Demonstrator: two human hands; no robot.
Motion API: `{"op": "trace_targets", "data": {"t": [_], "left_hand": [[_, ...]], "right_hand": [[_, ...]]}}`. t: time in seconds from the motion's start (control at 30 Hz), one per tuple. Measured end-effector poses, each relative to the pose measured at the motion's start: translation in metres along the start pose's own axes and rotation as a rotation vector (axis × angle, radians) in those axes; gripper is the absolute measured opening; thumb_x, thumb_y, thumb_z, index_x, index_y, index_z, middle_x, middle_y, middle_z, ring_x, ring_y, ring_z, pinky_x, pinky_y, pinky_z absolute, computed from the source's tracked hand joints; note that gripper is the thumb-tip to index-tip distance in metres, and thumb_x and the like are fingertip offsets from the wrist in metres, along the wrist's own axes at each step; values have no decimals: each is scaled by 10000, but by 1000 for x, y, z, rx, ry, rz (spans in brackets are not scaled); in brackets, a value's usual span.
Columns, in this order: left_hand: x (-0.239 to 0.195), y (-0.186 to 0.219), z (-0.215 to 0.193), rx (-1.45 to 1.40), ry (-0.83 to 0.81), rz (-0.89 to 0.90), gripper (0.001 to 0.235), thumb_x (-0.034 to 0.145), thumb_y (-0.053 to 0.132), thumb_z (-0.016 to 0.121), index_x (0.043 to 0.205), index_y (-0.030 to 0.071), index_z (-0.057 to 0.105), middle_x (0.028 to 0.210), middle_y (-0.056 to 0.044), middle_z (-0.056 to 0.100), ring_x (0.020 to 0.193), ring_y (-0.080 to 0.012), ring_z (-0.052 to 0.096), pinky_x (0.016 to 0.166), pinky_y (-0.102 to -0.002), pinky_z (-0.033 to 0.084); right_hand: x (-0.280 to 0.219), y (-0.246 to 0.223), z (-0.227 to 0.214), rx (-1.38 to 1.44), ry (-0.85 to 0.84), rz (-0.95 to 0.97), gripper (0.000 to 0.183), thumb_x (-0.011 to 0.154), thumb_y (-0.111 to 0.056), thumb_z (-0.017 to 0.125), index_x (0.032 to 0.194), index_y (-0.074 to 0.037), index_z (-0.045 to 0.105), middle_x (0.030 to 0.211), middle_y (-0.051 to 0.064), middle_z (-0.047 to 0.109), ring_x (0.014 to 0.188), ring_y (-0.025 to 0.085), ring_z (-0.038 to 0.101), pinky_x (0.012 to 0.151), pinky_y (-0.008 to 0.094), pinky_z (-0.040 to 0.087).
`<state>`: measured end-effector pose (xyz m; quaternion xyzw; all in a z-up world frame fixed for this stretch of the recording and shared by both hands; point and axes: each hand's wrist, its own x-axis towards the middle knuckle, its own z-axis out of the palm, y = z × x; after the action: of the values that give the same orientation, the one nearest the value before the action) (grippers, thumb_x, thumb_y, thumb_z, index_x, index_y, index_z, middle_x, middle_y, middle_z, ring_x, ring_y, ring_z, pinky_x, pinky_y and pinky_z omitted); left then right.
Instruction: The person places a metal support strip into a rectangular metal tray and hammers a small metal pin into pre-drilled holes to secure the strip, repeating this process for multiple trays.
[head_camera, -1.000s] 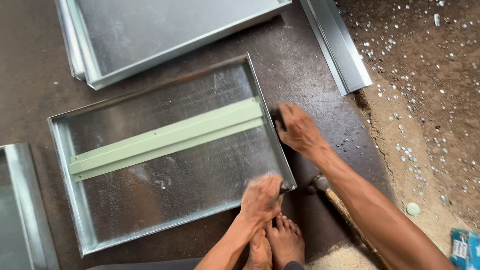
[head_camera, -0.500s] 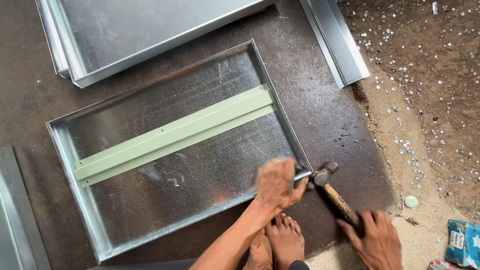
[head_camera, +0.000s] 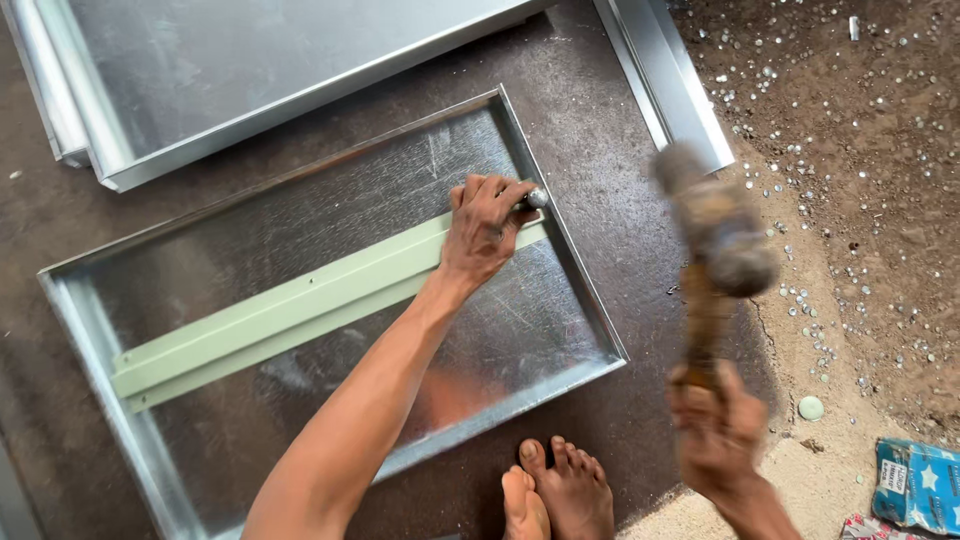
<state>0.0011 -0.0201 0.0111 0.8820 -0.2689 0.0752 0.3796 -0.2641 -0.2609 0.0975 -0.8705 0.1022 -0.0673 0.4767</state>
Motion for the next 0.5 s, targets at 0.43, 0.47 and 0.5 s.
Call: {"op": "trace_targets", "data": {"t": [0.43, 0.47, 0.5], "left_hand": [[-6, 2, -6, -9, -152, 160, 210, 936, 315, 729, 1142, 287, 759, 1026, 91, 701, 999, -140, 519, 982, -368, 287], [-6, 3, -7, -13, -157, 166, 210, 936, 315, 729, 1142, 287, 759, 1026, 91, 701, 999, -140, 519, 982, -368, 287], [-6, 4, -8, -1, -139, 158, 224, 925, 302, 719, 1145, 291, 764, 1019, 92, 699, 1000, -141, 514, 980, -361, 283]], "right_hand": [[9, -23, -11, 739, 107, 93, 410, 1025, -468, 569, 840, -103, 592, 638, -5, 552, 513, 71, 466, 457, 239, 383], [17, -25, -20, 882, 139, -51, 448, 1042, -504, 585, 840, -104, 569, 663, -17, 556, 534, 61, 463, 483, 225, 385], [20, -23, -18, 954, 150, -127, 468, 1050, -521, 594, 841, -104, 557, 675, -22, 559, 544, 56, 461, 495, 219, 386]]}}
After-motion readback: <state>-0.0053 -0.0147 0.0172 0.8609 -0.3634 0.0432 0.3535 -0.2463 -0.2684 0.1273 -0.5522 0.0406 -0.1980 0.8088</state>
